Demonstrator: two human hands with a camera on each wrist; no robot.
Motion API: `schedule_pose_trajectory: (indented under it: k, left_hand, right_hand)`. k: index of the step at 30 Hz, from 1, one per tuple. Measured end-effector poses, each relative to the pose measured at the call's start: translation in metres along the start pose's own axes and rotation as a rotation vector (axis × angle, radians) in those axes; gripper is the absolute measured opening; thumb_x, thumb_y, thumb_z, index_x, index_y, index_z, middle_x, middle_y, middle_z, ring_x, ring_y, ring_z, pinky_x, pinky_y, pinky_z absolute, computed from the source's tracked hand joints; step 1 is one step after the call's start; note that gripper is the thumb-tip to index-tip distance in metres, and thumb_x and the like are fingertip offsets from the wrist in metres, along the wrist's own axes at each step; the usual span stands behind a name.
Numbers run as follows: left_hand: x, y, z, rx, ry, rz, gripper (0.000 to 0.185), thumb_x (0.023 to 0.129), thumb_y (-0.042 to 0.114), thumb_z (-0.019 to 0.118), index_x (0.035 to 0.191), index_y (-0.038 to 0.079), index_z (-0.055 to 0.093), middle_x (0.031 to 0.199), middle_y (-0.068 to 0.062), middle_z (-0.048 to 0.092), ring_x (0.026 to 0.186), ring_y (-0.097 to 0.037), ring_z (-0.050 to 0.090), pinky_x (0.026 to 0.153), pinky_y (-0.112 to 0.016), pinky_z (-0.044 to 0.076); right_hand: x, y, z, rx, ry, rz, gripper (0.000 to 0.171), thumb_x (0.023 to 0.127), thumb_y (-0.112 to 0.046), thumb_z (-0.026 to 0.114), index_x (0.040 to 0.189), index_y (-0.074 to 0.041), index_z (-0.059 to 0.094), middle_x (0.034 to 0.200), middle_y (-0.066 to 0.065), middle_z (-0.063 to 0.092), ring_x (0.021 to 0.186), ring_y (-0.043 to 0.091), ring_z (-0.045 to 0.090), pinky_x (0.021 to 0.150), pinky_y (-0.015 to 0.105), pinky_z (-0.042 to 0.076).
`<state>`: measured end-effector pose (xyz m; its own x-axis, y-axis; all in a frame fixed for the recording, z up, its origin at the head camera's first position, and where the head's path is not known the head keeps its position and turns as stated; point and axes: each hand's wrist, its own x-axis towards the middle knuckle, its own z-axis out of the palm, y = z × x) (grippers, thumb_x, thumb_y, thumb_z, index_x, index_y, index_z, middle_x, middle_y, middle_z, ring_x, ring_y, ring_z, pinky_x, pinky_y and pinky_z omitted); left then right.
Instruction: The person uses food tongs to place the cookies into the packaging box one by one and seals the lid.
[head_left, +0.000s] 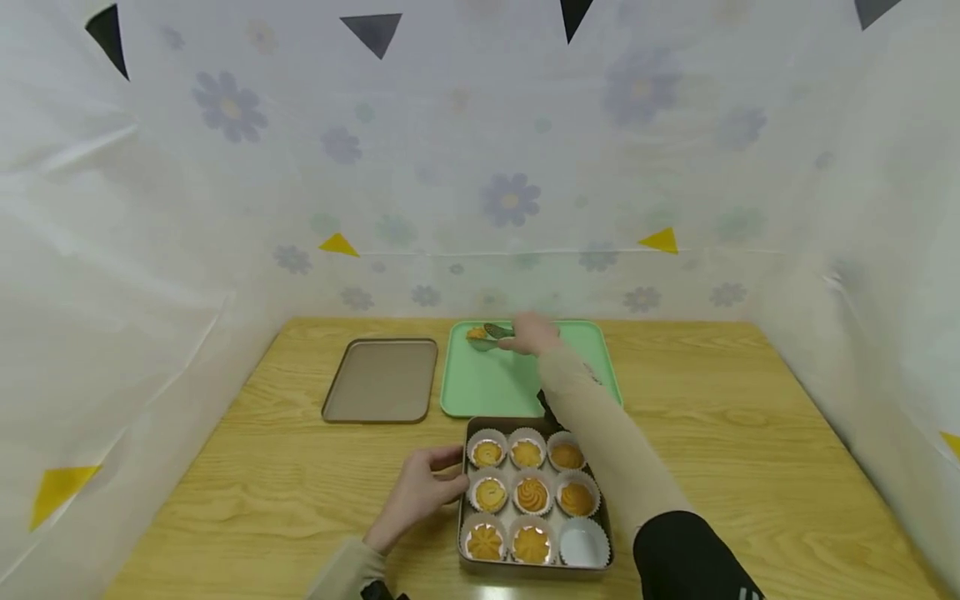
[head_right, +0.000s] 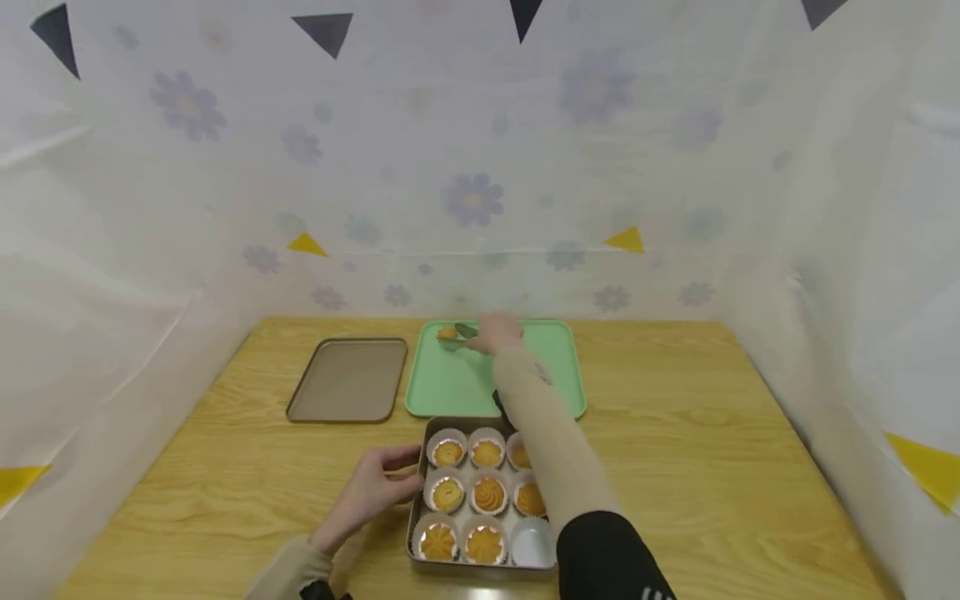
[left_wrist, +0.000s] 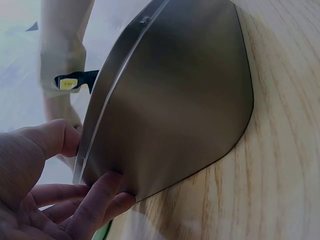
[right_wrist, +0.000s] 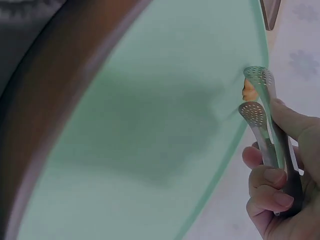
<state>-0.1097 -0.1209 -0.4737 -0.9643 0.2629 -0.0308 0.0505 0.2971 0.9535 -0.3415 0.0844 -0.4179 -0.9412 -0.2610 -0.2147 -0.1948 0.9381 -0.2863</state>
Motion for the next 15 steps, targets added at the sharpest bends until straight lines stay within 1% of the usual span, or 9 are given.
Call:
schedule_pose_trajectory:
  k: [2,4,6,9,12,15]
  left_hand:
    - [-0.001,0.001,0.0,-0.007,-0.004,0.0,0.056,0.085,0.003,0.069,0.133,-0.019,0.052,0.133,-0.04,0.057,0.114,-0.049,0.066,0.089,-0.032,0.064]
    - [-0.001,0.001,0.001,-0.012,-0.007,-0.005,0.056,0.085,0.003,0.069,0.134,-0.018,0.052,0.133,-0.04,0.056,0.113,-0.049,0.066,0.089,-0.032,0.064]
    - [-0.002,0.002,0.001,-0.014,-0.007,-0.008,0.056,0.085,0.003,0.069,0.134,-0.018,0.051,0.134,-0.04,0.056,0.113,-0.048,0.067,0.089,-0.032,0.064]
    - [-0.003,0.003,0.002,-0.013,-0.006,-0.014,0.055,0.085,0.002,0.069,0.134,-0.018,0.052,0.133,-0.04,0.057,0.113,-0.048,0.067,0.089,-0.032,0.064]
    - [-0.004,0.004,0.002,-0.013,-0.003,-0.019,0.055,0.085,0.002,0.068,0.133,-0.018,0.052,0.133,-0.039,0.057,0.113,-0.048,0.067,0.089,-0.032,0.064]
    - [-0.004,0.005,0.002,-0.009,0.0,-0.024,0.056,0.085,0.003,0.068,0.134,-0.018,0.052,0.133,-0.039,0.057,0.114,-0.048,0.066,0.089,-0.031,0.064]
  right_hand:
    - [0.002,-0.002,0.003,-0.005,0.02,0.003,0.034,0.097,-0.041,0.063,0.078,-0.013,0.056,0.068,0.0,0.052,0.059,0.014,0.045,0.048,0.027,0.037]
    - [0.004,-0.005,0.005,-0.008,0.035,0.011,0.033,0.097,-0.041,0.063,0.084,-0.011,0.06,0.074,0.002,0.058,0.061,0.014,0.048,0.048,0.027,0.037]
    - [0.005,-0.009,0.007,-0.015,0.047,0.017,0.033,0.097,-0.042,0.063,0.087,-0.011,0.062,0.077,0.003,0.061,0.06,0.014,0.048,0.047,0.026,0.037]
    - [0.004,-0.013,0.008,-0.022,0.05,0.032,0.036,0.097,-0.043,0.062,0.082,-0.01,0.062,0.073,0.002,0.061,0.054,0.012,0.045,0.044,0.023,0.034]
    - [0.003,-0.016,0.008,-0.019,0.056,0.033,0.038,0.098,-0.043,0.062,0.076,-0.011,0.06,0.065,0.0,0.056,0.051,0.01,0.042,0.043,0.022,0.033]
    - [0.001,-0.018,0.007,-0.016,0.062,0.03,0.038,0.098,-0.042,0.062,0.076,-0.012,0.06,0.064,0.0,0.055,0.05,0.011,0.043,0.043,0.023,0.035]
